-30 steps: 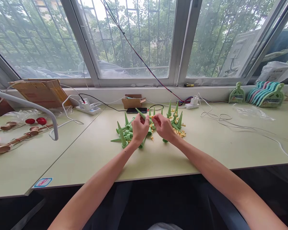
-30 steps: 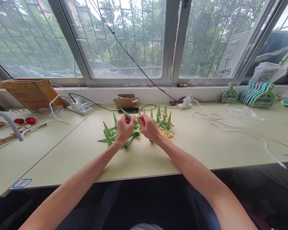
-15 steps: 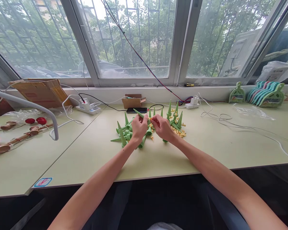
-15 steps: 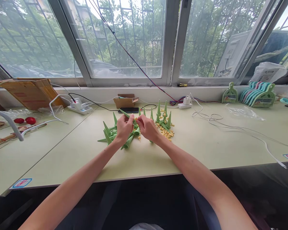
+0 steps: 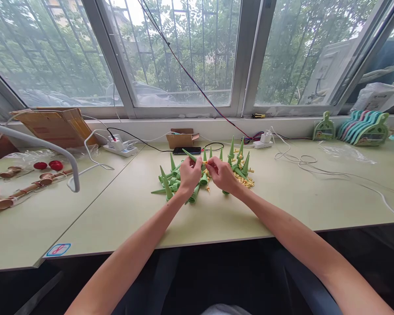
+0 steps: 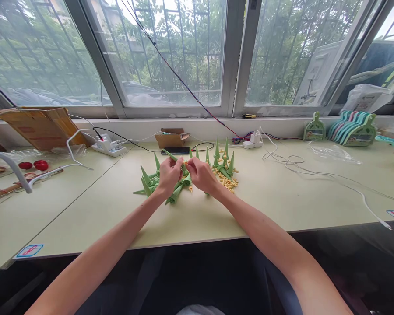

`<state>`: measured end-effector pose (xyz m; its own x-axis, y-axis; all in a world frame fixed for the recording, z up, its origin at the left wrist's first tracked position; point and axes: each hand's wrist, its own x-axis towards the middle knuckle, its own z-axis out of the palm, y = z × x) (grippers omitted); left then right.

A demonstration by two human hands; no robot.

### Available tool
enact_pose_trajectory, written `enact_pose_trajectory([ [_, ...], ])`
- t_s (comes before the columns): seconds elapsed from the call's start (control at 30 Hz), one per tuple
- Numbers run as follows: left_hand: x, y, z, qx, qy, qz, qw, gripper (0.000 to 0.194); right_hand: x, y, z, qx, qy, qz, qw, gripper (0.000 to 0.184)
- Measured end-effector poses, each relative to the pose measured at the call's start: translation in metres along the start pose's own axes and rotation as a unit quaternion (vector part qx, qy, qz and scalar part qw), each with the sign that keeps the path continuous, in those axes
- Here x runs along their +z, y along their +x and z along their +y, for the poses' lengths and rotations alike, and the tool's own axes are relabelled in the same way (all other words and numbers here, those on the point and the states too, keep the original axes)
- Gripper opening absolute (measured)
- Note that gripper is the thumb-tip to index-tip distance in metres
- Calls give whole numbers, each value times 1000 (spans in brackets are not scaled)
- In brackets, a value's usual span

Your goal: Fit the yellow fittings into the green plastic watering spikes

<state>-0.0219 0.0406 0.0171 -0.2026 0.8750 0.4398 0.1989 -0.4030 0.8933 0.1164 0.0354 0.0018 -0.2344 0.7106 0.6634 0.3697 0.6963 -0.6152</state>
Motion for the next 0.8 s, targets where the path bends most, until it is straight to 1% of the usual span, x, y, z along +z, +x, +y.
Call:
enact_pose_trajectory([
  [0.2,0,0,-1,-3,-2,-7,1000,31,0,1,-2,9,-7,1,1000,21],
  [0.63,0,1,-2,-10,10,-12,1000,30,-1,0,-5,13,-24,7,1000,18],
  [0.8,1,2,-4,-1,22,-7,1000,27,0,0,-4,12,-26,12,1000,17],
])
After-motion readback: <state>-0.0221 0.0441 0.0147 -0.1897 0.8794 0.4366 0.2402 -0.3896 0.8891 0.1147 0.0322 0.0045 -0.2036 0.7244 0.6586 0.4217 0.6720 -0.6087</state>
